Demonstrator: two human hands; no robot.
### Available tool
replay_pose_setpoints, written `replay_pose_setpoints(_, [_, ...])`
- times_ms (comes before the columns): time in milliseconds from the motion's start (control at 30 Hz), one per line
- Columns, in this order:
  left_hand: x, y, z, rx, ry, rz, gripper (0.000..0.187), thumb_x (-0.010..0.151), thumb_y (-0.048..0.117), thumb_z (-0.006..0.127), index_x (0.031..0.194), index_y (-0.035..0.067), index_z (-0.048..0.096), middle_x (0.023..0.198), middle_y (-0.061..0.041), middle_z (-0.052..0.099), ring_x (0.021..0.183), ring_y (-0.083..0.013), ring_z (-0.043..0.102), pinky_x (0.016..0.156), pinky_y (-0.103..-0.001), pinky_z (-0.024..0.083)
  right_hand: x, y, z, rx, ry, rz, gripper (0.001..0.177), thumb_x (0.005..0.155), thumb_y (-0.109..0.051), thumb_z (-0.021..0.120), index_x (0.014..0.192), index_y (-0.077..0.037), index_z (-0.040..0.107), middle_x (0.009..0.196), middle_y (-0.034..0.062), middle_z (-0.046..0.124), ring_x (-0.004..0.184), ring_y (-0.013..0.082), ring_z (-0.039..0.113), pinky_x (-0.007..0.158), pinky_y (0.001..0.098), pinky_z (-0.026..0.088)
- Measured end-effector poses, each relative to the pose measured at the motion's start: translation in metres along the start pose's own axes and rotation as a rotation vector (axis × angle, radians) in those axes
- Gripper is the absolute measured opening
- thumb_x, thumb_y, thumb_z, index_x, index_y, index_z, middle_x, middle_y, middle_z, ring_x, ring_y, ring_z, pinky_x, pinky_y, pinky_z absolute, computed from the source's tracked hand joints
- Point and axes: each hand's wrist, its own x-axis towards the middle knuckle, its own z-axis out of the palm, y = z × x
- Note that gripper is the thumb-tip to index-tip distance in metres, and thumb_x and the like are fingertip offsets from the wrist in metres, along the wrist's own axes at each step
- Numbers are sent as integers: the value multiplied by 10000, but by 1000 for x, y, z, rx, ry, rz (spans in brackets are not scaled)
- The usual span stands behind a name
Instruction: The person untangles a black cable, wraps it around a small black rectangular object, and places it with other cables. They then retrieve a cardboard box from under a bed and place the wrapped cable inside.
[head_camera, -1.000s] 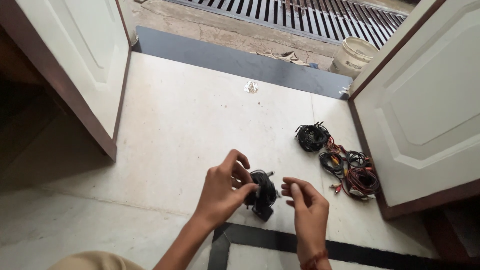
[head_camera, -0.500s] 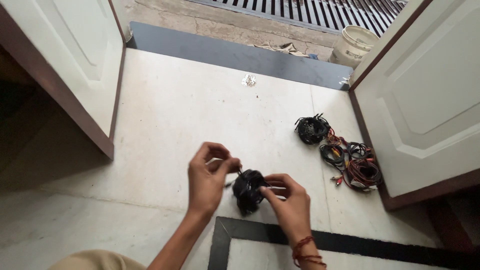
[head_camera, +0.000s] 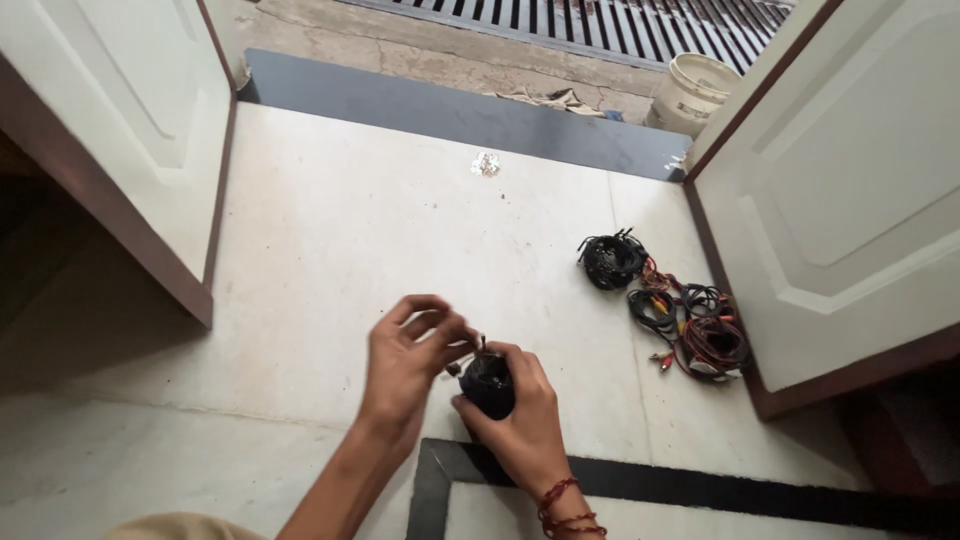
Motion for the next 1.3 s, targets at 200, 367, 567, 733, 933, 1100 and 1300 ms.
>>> replay_pose_setpoints(200, [5, -13, -13, -76, 179, -5, 187, 895, 30, 694, 1011, -39, 564, 911, -142, 678, 854, -216, 727, 860, -381, 626, 1, 6, -16, 12, 60, 77, 560, 643, -149, 858, 1162, -102, 652, 1144, 69, 681, 1057, 199, 715, 923, 338, 578])
replay_pose_setpoints(367, [3, -27, 5, 280, 178, -98, 96, 903, 45, 672, 949, -30, 634, 908, -117, 706, 835, -208, 744, 818, -343, 648, -2, 5, -26, 348, 48, 149, 566, 671, -153, 854, 1194, -95, 643, 1122, 92, 746, 989, 170, 726, 890, 305, 586])
replay_pose_setpoints(567, [-12, -40, 29, 353, 24, -92, 176, 920, 115, 702, 993, -45, 703, 897, -117, 758, 844, -175, 729, 751, -332, 592, 2, 3, -35, 597, 98, 264, 552, 754, -168, 802, 1282, -110, 650, 1185, 93, 711, 1019, 159, 696, 859, 304, 581])
replay_pose_setpoints(733, [-7, -58, 21, 393, -83, -112, 262, 919, 112, 645, 1079, -59, 763, 933, -111, 808, 880, -170, 753, 816, -298, 593, 2, 9, -19, 237, 243, 154, 493, 761, -171, 813, 1222, -109, 652, 1152, 73, 666, 991, 192, 709, 838, 322, 599])
replay_pose_setpoints(933, [12, -71, -4, -101, -236, -491, 412, 892, 302, 552, 1089, -33, 690, 1008, -127, 745, 972, -199, 680, 904, -354, 541, 0, 14, -24, -113, 225, -84, 529, 686, -100, 844, 1177, -123, 650, 1191, 120, 574, 1082, 310, 644, 876, 400, 587])
replay_pose_setpoints(1100, [8, -70, 2, 22, -104, -565, 418, 956, 403, 647, 1099, 17, 725, 946, -77, 668, 875, -157, 557, 844, -338, 447, -2, 10, -20, -302, 100, -92, 615, 652, -142, 901, 1200, -169, 621, 1237, 102, 553, 1128, 335, 583, 864, 429, 582])
replay_pose_setpoints(1300, [10, -63, 2, 212, -191, -507, 476, 945, 430, 638, 1038, -21, 759, 886, -75, 711, 829, -144, 598, 780, -331, 507, -3, 10, -21, -344, 70, -59, 642, 634, -134, 909, 1204, -177, 616, 1244, 100, 547, 1139, 329, 577, 879, 430, 573])
